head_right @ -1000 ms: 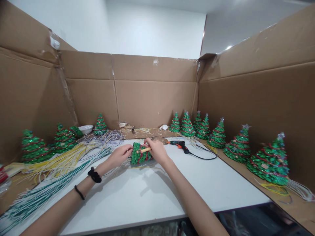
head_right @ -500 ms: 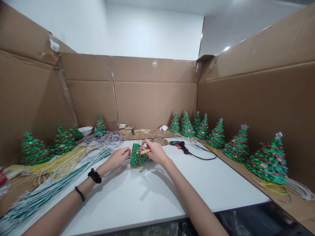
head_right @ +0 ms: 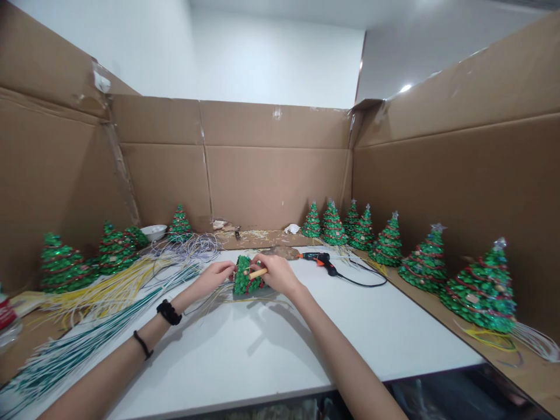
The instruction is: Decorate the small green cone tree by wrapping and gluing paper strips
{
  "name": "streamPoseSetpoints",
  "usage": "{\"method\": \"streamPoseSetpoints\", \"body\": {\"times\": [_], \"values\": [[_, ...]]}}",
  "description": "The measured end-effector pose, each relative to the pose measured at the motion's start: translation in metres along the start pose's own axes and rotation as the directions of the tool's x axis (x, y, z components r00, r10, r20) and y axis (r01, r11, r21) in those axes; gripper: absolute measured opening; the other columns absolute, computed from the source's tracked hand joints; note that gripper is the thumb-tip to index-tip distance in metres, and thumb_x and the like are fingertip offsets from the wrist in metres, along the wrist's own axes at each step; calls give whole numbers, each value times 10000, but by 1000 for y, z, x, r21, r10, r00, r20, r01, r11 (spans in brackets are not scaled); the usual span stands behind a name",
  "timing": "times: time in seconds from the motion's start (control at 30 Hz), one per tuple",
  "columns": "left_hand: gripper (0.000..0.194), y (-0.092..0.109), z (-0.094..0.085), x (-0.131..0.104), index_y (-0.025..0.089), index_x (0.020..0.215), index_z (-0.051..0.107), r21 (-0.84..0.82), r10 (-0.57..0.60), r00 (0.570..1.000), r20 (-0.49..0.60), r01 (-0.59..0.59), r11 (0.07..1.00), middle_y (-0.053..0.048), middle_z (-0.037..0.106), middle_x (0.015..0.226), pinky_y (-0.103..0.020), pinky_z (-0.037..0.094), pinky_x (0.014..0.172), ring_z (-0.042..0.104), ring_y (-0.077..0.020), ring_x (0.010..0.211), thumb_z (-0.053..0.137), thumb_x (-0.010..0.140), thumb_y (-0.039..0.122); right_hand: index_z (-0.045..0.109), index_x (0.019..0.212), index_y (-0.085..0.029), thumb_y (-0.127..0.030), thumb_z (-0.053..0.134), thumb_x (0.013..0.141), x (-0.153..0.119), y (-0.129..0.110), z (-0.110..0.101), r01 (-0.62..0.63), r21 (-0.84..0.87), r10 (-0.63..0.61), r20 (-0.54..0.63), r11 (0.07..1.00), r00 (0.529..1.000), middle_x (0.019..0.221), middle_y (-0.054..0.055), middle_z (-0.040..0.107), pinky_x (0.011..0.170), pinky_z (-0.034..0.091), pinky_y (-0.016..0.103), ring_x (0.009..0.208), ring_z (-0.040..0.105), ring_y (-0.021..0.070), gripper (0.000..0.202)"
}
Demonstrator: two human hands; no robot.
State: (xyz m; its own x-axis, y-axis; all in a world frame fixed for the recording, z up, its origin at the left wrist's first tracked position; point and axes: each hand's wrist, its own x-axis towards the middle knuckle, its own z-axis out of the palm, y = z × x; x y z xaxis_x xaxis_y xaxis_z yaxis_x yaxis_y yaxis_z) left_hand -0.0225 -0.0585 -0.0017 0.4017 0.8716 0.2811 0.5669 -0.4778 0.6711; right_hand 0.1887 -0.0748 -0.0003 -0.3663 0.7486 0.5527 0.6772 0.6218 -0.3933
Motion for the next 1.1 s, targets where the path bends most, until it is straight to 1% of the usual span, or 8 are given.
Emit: {"method": "streamPoseSetpoints", "body": {"times": [0.1,0.23,0.37,0.47,0.67,0.87,1.0,1.1], "values": [[296,0,7,3,176,621,482,-179,23,999,24,-19,984,24,469,599,-247,351,608,440,-136,616,409,782,414,664,879,-211,-305,509,861,0,-1,7,-6,88,12,-67,996,998,644,4,638,565,328,210,568,522,129,182],[336,-9,17,8,166,636,500,-333,11,999,40,3,943,24,455,601,-250,338,594,417,-132,611,469,746,483,669,832,-184,-332,507,845,2,1,18,-36,268,77,-145,963,986,573,-13,585,534,338,212,521,469,121,219],[372,-14,24,8,151,650,538,-434,-65,997,31,72,898,8,504,623,-262,354,625,445,-139,639,520,732,513,670,803,-178,-321,506,817,3,3,26,-67,377,139,-168,924,976,635,-4,624,545,370,217,561,498,129,218],[385,-12,27,4,137,677,567,-505,-118,992,43,123,855,-5,547,650,-267,372,649,476,-143,660,551,734,517,672,806,-179,-300,493,805,3,4,30,-74,406,153,-165,911,974,671,3,649,567,394,225,596,529,141,216],[350,-7,28,2,123,688,590,-571,-192,980,60,192,798,0,555,632,-247,355,620,473,-125,623,597,723,472,675,804,-187,-238,480,791,2,5,32,-60,372,137,-183,926,974,696,5,671,592,394,233,620,563,154,202],[298,-3,24,-2,132,726,606,-622,-208,971,122,238,746,-6,593,683,-243,363,636,503,-130,660,622,710,428,680,785,-192,-164,461,761,0,2,30,-49,328,111,-172,943,979,691,3,669,588,374,227,616,551,147,222],[251,-2,20,-4,137,716,609,-622,-173,972,157,233,748,-24,611,700,-254,378,654,534,-151,698,619,713,388,669,767,-179,-285,509,778,2,-1,30,-94,432,176,-153,897,972,658,1,642,564,383,229,592,524,143,192],[221,-1,18,-5,136,720,613,-613,-163,970,182,241,753,-28,614,707,-251,375,646,534,-150,693,629,699,355,657,752,-173,-361,550,755,4,-4,31,-109,535,219,-147,838,965,704,8,653,594,416,238,630,540,147,216]]}}
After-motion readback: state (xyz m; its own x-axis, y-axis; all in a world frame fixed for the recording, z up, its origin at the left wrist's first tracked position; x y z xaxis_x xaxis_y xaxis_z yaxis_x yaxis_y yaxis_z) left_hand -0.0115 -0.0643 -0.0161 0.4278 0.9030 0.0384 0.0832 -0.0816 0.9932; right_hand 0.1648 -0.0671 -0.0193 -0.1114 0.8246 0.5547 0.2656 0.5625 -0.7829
